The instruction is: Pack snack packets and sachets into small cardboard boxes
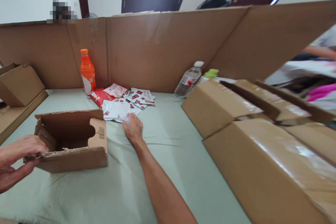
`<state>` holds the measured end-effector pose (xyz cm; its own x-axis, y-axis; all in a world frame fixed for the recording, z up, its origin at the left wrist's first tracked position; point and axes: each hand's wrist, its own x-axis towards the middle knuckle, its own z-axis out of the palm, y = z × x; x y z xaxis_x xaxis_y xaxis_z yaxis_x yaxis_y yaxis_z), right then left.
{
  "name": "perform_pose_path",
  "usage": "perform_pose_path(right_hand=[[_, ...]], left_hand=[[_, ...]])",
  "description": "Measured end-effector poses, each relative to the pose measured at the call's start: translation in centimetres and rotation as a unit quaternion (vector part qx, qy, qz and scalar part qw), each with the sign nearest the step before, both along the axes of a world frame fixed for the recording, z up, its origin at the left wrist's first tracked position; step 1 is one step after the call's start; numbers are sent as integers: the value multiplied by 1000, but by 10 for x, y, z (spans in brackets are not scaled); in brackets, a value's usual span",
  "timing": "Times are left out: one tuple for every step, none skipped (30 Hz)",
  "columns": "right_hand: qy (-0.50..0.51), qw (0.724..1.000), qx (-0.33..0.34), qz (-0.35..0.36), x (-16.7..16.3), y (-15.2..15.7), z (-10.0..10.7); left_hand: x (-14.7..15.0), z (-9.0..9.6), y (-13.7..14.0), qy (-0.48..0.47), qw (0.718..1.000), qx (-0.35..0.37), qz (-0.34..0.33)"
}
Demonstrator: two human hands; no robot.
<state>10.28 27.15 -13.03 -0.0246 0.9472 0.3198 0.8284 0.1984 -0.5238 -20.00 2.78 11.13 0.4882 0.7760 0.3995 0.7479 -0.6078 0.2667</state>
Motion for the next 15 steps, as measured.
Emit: perform_pose_path(right_hand=[[3,1000,-3,0,-1,-1,1],[6,1000,-6,-1,-1,-1,3],[9,1000,-9,-1,-1,-2,4],[11,1000,-11,-1,-2,-3,5],[13,1000,-13,-1,-2,-4,6],[14,1000,-15,-1,-2,-4,7],[14,1000,-16,-1,-2,-5,8],[13,1000,-18,0,-2,-6,9],[13,1000,-19,1,-2,-6,10],[11,1000,-21,2,-1,-7,11],[10,1000,-24,3,-1,-7,11],[8,1000,-26,5,0,-7,11],[7,1000,-28,6,1,-7,12],[6,1000,-29,6,1,-8,12],[5,1000,-29,7,2,-9,13]], left_hand=[[6,-2,1,-9,1000,-3,-6],[8,-3,2,-17,1000,-12,-13],[9,-4,4,-21,999,-27,-22],[8,-5,7,-22,998,-46,-30],[8,-5,10,-20,997,-62,-38],[7,-5,12,-19,996,-72,-44],[7,-4,14,-23,996,-72,-53],[7,-5,15,-28,996,-61,-62],[8,-5,15,-30,996,-45,-65],[7,-7,13,-32,997,-25,-61],[6,-9,11,-39,998,-5,-48],[4,-12,8,-57,998,14,-27],[0,-16,5,-92,995,30,-2],[-5,-21,5,-138,989,36,33],[-12,-28,7,-197,977,34,74]])
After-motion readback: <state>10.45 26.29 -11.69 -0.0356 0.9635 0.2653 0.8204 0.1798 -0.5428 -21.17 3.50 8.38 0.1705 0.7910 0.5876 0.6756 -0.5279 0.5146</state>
